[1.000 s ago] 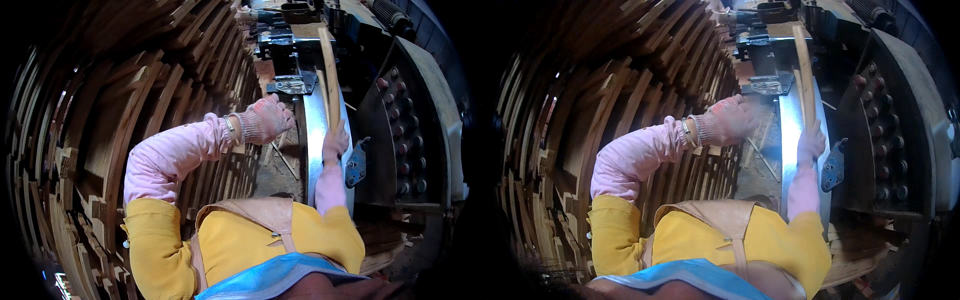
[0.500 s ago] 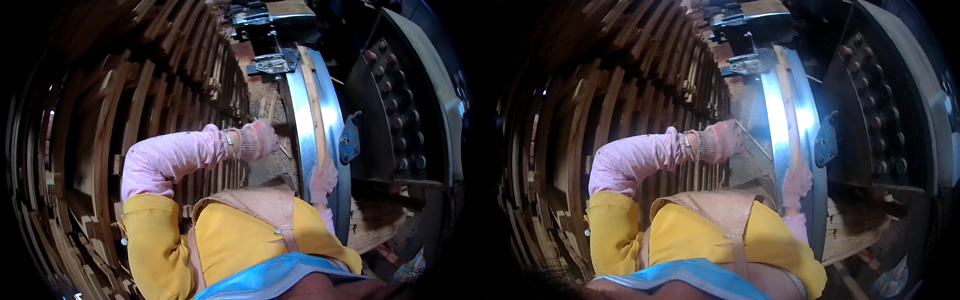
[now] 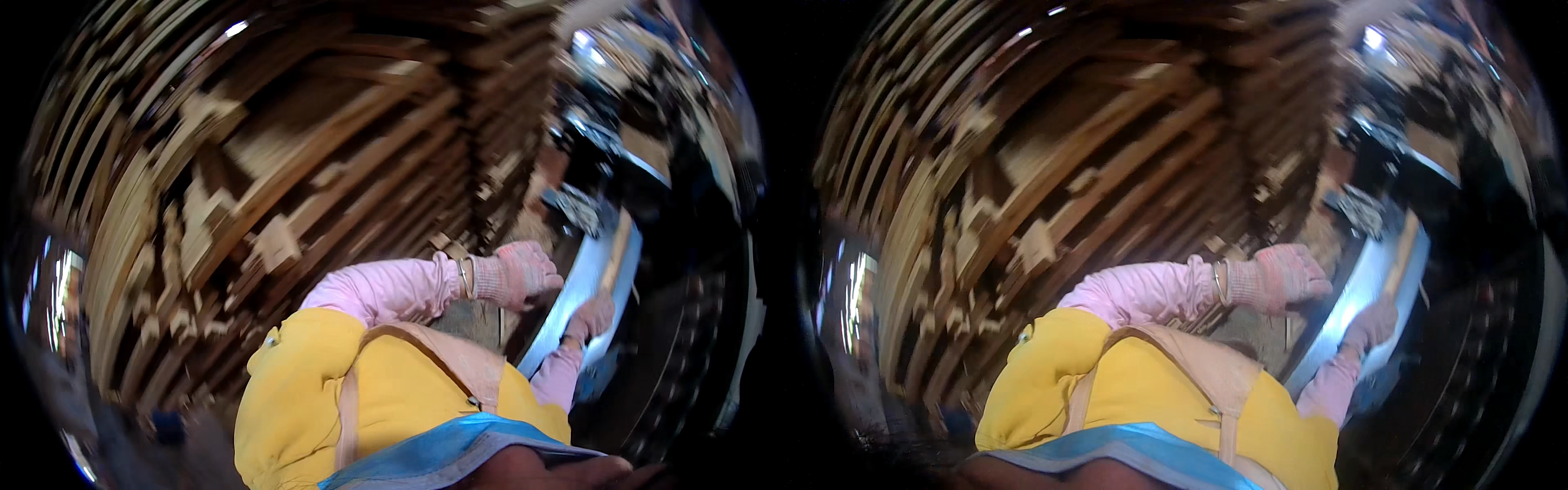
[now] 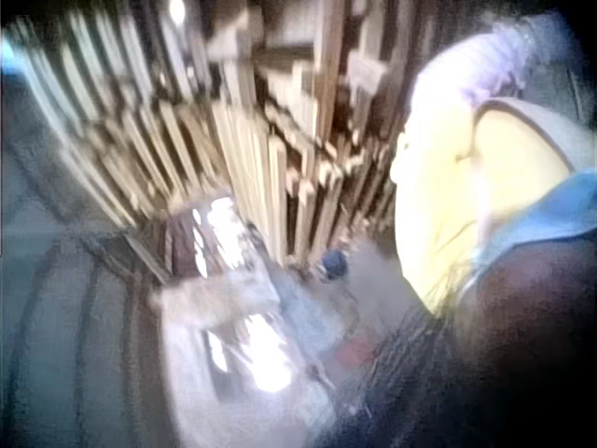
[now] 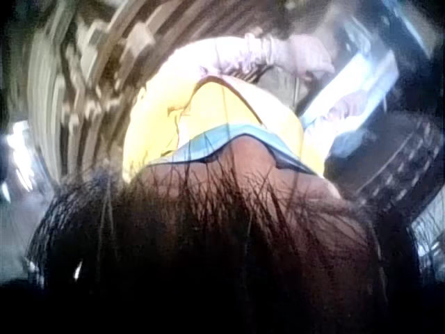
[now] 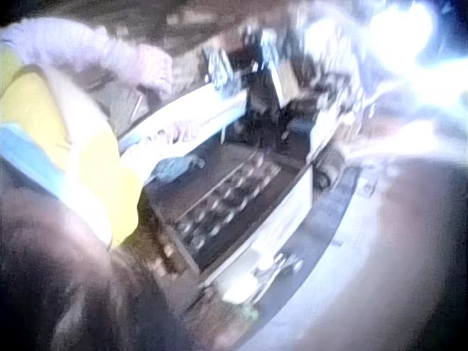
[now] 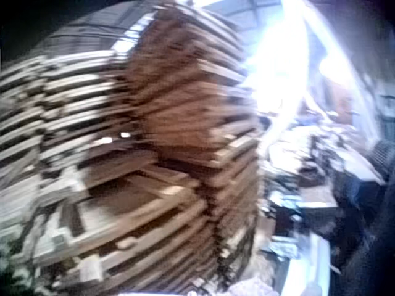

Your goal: The person takes wood planks from a stack and feeds them one at a time into a woodworking machine, then returns them to the stack.

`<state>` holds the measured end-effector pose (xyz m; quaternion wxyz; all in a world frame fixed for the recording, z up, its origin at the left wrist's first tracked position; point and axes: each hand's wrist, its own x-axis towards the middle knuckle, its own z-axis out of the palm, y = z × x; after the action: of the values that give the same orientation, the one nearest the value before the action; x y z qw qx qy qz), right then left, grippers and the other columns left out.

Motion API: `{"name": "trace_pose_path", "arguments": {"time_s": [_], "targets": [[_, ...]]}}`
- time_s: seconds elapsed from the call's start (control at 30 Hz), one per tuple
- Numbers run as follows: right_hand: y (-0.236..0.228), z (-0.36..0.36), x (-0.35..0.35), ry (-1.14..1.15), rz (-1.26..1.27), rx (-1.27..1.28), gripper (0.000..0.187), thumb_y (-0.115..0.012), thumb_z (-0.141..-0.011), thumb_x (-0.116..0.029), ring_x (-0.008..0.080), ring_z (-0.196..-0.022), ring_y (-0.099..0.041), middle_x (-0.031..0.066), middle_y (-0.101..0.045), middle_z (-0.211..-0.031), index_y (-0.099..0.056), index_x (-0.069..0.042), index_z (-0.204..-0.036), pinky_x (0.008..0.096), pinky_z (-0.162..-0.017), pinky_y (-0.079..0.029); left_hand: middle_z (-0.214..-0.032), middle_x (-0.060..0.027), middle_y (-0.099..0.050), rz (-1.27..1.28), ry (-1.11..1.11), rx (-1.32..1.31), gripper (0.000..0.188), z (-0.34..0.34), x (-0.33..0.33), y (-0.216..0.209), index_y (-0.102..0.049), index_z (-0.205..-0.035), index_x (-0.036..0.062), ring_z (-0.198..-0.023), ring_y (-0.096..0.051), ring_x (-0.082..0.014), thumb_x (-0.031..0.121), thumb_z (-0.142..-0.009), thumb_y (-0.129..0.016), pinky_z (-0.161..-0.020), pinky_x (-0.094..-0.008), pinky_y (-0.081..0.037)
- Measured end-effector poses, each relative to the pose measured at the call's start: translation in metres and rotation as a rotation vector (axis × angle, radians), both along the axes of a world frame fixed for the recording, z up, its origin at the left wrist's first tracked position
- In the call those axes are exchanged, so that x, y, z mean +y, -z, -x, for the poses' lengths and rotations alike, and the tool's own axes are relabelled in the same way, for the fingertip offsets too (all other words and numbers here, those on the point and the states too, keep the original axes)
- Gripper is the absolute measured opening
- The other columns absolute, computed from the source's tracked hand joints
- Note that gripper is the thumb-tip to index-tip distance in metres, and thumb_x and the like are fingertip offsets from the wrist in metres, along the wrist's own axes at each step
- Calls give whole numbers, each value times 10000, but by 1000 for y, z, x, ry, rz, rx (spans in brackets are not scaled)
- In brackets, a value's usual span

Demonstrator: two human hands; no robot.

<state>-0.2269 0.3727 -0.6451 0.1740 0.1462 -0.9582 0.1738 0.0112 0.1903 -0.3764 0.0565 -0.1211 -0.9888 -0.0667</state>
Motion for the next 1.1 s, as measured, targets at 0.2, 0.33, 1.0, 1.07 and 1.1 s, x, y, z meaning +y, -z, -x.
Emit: {"name": "trace_pose_path", "arguments": {"time_s": [0.2, 0.33, 1.0, 1.07, 1.1], "targets": [[-18, 66, -56, -82, -154, -194, 464, -591, -965, -304, 328, -1313, -559, 132, -595, -1434, -602, -128, -1394, 454, -1078, -465, -1185, -125, -646, -92, -211, 473, 451, -103, -6, -96, -624, -1227, 75, -1031, -648, -323, 240, -828, -753, -898, -455, -538], [-51, 73, -95, -68, -30, -393, 588, -644, -950, -349, 352, -1340, -538, 161, -565, -1478, -541, -145, -1492, 485, -1098, -448, -1127, -103, -687, 249, -314, 832, 392, -196, 7, -172, -652, -1226, 61, -991, -686, -276, 263, -893, -693, -837, -428, -567], [-337, -148, -167, -1574, 1259, 59, 657, -721, -927, 24, 189, -1179, -636, 116, -647, -1336, -488, -28, -1539, 288, -974, -533, -988, -79, -704, 787, -707, 398, 351, -233, -150, -314, -682, -1124, 129, -826, -712, -238, 154, -790, -787, -701, -337, -609], [-402, -158, -144, -1615, 1317, 238, 634, -732, -967, -121, 280, -1302, -581, 156, -622, -1389, -475, 4, -1534, 426, -1099, -469, -835, -85, -672, 830, -504, 371, 190, -172, -138, -286, -679, -983, 106, -657, -704, -227, 204, -822, -701, -546, -347, -597], [-434, -156, -134, -1441, 1000, 667, 705, -780, -940, -256, 342, -1333, -557, 177, -605, -1415, -478, 2, -1523, 477, -1137, -421, -743, -89, -643, 865, -482, 305, 155, -142, -134, -266, -668, -880, 90, -595, -685, -243, 234, -848, -622, -473, -387, -573]]}}
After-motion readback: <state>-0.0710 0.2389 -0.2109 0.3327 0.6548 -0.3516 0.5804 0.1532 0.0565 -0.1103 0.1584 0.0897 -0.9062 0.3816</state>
